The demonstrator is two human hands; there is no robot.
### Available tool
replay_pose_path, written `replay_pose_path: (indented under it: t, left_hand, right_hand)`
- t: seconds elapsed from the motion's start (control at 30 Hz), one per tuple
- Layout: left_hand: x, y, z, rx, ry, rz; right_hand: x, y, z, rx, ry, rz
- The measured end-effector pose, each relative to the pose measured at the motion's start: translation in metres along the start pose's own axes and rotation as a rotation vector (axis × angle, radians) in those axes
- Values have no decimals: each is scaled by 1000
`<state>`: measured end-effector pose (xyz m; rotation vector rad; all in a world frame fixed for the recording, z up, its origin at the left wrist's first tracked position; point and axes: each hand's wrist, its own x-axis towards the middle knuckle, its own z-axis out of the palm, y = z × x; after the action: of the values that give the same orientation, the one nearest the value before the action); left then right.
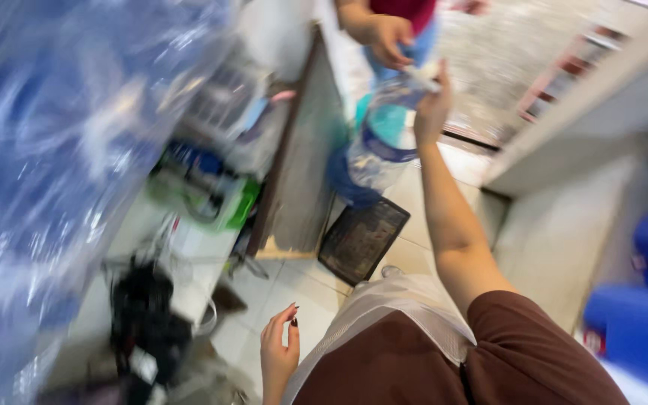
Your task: The person mops the tiled floor, then fits purple plastic seal bands over the caps of large water jugs and shrinks them using a heat gun. They hand a filled jug to a customer at the doorway, then count coins and write in a notebook at the desk.
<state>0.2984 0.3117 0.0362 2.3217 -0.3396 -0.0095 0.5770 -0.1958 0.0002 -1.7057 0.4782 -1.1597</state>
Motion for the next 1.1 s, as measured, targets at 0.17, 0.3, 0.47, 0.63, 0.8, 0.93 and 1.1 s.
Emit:
replay_pose_path:
  t: [0.17,0.3,0.47,0.63,0.8,0.93,1.1]
  left_hand:
    - [95,-5,32,-290,-342,253]
    - [133,56,93,-425,-583,532]
    - [52,169,179,-573,-871,900]
    - [-126,241,247,-615,-1194,1240]
    - [-228,314,297,-655,-962,1278]
    - [-170,346,307,-434,-252,1081]
    - [-23,333,274,-549,386,713]
  right_hand:
    - [-104,-25,-106,69,70,150]
    - [-262,-72,-230,306,-37,136]
    - [-464,-143,-408,167,397,387]
    - [-629,-214,-572,-373,1018,86]
    - [-717,-290,-691,-411,1022,25]
    - [-726,-336,-754,-783,1005,415]
    - [-701,-312,-792,-798,951,400]
